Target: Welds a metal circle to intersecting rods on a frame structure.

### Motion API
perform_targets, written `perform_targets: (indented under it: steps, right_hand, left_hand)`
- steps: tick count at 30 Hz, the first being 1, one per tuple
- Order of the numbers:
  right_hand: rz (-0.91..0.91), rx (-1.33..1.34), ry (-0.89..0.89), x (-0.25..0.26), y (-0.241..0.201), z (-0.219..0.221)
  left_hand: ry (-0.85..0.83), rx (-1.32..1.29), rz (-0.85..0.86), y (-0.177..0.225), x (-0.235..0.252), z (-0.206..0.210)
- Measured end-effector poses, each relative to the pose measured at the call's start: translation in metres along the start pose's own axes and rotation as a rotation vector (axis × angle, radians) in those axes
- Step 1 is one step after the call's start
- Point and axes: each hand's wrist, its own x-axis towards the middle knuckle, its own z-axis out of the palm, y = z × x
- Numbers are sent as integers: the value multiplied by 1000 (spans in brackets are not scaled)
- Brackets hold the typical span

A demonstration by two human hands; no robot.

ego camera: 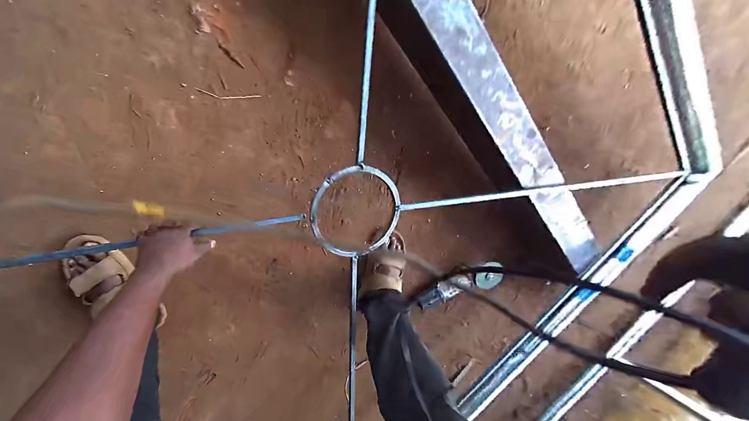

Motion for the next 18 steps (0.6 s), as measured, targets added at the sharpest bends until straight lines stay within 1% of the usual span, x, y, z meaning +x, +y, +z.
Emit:
perform_targets:
  steps: [1,2,3,4,6,8,9,10,12,15,16,18]
  right_hand:
    - [33,79,64,-18,33,20]
    - [73,165,66,-34,65,38]
    - [119,305,79,-48,88,59]
    - [168,501,93,-60,100,84]
    - [271,880,148,-81,107,138]
    - [410,1066,186,-107,104,188]
    - [469,1089,187,-117,101,210]
    - [492,1077,193,-122,97,231]
    - [430,935,149,-127,82,258]
    - [149,550,51,-122,72,276]
    - [58,430,55,-119,71,281]
    - [-42,306,79,-113,67,292]
  left_hand:
    - [-38,46,-15,5,-3,0]
    - [-61,88,-26,10,-7,1]
    - [-44,100,-38,14,-11,3]
    - [-3,85,-52,17,-14,3]
    - [77,-3,-60,21,-14,0]
    - [128,-87,-12,12,-13,9]
    - [141,-97,23,7,-13,14]
    - [159,-94,43,5,-12,16]
    - [224,-106,71,3,-14,19]
    - [306,-84,87,5,-17,29]
    - [320,-55,90,6,-16,31]
    - [344,-24,113,6,-13,34]
